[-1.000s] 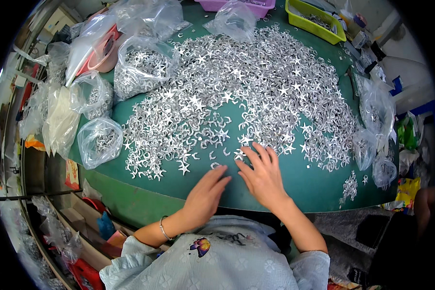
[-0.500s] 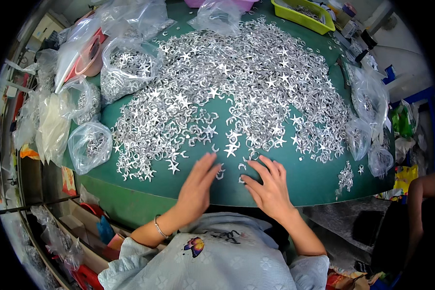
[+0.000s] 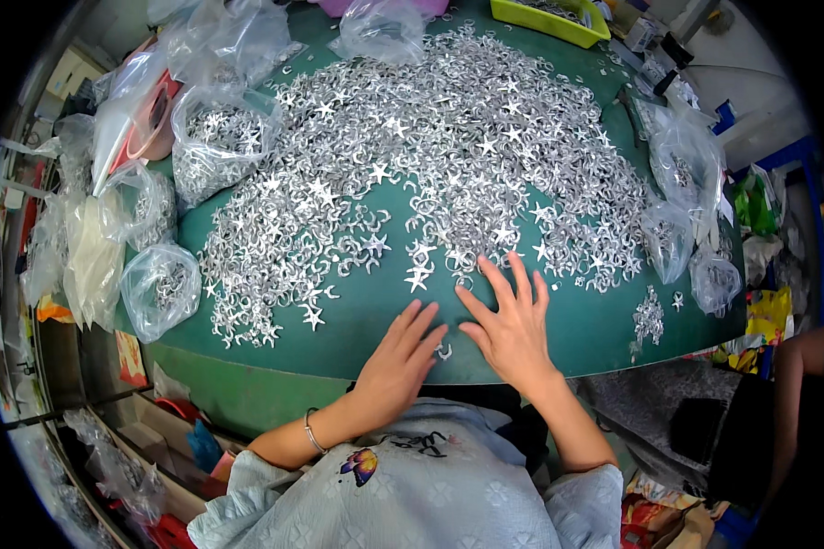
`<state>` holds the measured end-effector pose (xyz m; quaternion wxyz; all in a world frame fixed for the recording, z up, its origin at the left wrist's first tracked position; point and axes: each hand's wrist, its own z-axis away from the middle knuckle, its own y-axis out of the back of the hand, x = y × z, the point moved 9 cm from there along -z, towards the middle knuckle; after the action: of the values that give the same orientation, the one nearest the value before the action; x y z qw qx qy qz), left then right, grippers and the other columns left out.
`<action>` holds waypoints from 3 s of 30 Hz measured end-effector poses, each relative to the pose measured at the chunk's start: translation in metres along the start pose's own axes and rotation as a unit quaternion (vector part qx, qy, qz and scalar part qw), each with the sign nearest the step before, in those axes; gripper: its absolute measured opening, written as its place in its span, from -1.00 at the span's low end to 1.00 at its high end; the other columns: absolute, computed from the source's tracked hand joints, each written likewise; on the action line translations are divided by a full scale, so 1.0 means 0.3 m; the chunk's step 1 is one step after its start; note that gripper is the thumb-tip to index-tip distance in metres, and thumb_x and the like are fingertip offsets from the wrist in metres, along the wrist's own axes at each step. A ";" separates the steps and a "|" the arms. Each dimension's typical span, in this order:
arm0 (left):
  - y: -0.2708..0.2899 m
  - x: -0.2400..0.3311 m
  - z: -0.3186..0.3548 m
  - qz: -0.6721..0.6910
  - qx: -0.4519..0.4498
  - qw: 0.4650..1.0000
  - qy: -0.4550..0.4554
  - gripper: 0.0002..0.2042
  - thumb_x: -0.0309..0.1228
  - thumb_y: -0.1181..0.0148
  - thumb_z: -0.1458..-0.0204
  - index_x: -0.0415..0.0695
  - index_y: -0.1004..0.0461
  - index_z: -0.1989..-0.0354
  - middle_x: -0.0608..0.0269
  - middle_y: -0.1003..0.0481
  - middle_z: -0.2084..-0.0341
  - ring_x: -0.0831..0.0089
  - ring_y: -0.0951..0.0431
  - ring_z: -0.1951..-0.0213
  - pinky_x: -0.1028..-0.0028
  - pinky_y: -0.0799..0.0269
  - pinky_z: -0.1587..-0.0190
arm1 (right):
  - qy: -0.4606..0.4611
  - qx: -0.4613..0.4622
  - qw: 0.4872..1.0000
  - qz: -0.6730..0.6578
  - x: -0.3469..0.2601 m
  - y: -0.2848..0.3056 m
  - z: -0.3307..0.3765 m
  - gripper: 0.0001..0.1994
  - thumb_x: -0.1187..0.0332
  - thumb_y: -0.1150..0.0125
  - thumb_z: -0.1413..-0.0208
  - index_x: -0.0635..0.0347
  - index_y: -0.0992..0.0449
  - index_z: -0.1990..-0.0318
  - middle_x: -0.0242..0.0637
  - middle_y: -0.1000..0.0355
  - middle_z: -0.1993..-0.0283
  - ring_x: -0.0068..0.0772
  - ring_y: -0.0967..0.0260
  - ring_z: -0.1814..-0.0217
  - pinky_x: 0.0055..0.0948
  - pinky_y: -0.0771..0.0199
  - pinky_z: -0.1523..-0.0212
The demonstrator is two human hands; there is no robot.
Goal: The person sorts small silver star-shaped decorative items on a green workbench, moving them into piles and into plastic bags by hand.
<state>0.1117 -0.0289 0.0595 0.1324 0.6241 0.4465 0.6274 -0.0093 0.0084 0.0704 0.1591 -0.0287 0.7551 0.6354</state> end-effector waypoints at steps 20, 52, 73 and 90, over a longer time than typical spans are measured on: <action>0.073 -0.116 -0.098 -0.149 0.027 0.989 0.001 -0.46 -0.73 0.06 0.15 -0.36 -0.28 -0.14 -0.06 -0.17 -0.26 0.02 -0.08 -0.34 -0.05 0.08 -0.33 | -0.014 0.072 0.997 -0.021 0.027 0.026 -0.012 -0.63 0.32 -0.31 0.05 0.06 -0.51 0.02 -0.17 -0.17 -0.28 0.09 0.02 -0.37 0.12 0.04 -0.24; 0.009 -0.124 -0.255 -0.265 -0.090 0.959 -0.053 -0.40 -0.64 0.00 0.09 -0.13 -0.24 -0.24 0.09 -0.11 -0.31 0.02 -0.02 -0.35 -0.18 0.08 -0.29 | -0.034 -0.024 0.998 0.045 0.141 0.011 0.025 -0.57 0.25 -0.23 -0.06 -0.13 -0.43 -0.13 -0.29 -0.18 -0.31 -0.05 0.08 -0.45 0.26 0.17 -0.31; 0.028 -0.103 -0.176 -0.260 -0.048 0.964 -0.026 -0.49 -0.59 0.05 0.05 -0.36 -0.26 -0.18 0.03 -0.06 -0.33 0.02 0.04 -0.37 -0.28 0.17 -0.26 | 0.011 0.003 0.999 -0.032 0.010 0.007 -0.111 -0.48 0.15 -0.29 0.01 0.06 -0.41 -0.13 -0.16 0.02 -0.41 0.11 0.23 -0.48 0.24 0.15 -0.30; 0.124 -0.271 -0.244 -0.338 0.017 0.941 0.025 -0.52 -0.35 -0.12 -0.07 -0.14 -0.29 -0.21 0.22 -0.13 -0.31 0.03 -0.06 -0.33 -0.29 0.01 -0.19 | 0.055 0.002 0.998 0.043 0.035 -0.053 -0.276 -0.45 0.09 -0.26 -0.02 -0.08 -0.37 -0.20 -0.22 -0.07 -0.37 0.05 0.15 -0.46 0.25 0.12 -0.31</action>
<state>0.0753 -0.1376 0.0454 0.3152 0.4228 0.6449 0.5532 -0.0321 -0.0732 0.0640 0.0903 -0.0307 0.7645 0.6375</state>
